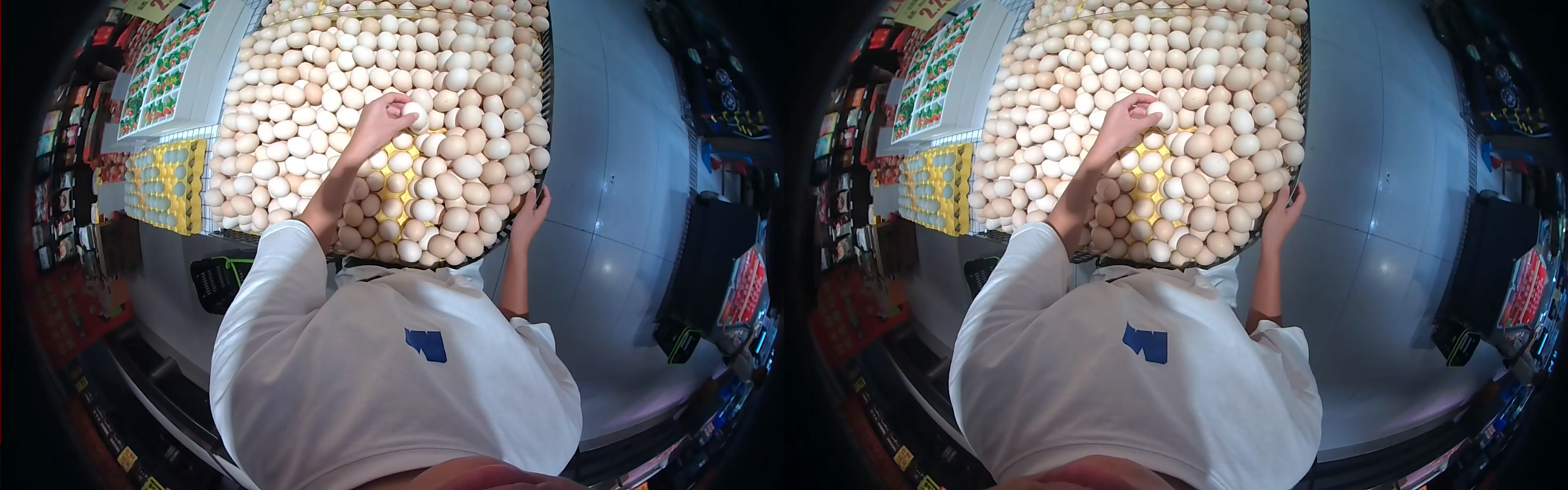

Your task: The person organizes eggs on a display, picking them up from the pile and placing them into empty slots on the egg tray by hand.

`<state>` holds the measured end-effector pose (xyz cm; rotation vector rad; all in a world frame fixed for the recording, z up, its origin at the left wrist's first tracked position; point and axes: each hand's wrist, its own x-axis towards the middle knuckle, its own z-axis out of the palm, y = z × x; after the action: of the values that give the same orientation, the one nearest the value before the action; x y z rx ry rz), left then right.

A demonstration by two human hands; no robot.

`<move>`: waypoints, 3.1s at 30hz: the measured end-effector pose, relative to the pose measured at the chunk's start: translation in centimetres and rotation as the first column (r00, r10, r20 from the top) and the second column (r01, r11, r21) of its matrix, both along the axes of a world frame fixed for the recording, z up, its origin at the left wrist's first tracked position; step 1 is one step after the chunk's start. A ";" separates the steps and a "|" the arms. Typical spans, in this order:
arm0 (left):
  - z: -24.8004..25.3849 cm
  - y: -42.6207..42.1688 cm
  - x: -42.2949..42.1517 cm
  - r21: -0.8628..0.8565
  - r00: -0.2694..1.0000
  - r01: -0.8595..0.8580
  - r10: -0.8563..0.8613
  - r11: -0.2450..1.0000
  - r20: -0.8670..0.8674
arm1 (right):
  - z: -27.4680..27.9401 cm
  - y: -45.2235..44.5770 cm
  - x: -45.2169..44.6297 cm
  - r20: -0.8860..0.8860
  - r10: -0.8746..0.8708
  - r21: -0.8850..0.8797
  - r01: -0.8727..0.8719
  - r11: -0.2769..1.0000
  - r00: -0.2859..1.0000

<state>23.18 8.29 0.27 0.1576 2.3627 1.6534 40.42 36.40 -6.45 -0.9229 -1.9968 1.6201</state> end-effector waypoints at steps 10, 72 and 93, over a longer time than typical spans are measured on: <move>-0.7 3.8 0.0 -0.243 0.958 0.122 -0.178 0.962 -0.225 | 0.6 -0.1 -0.1 0.026 -0.004 0.008 0.004 1.000 1.000; 1.3 -13.9 -4.2 -0.471 0.925 -0.375 0.286 0.799 -0.250 | 0.9 -0.2 -0.1 0.012 -0.004 -0.002 0.004 1.000 1.000; -1.9 0.0 3.4 -0.294 0.938 0.112 -0.004 0.949 0.345 | -0.6 0.1 0.0 -0.024 -0.003 -0.007 0.003 1.000 1.000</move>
<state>26.57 8.29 -1.65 -0.1098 2.2804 1.1497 40.40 36.51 -7.07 -0.9039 -1.9740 1.6296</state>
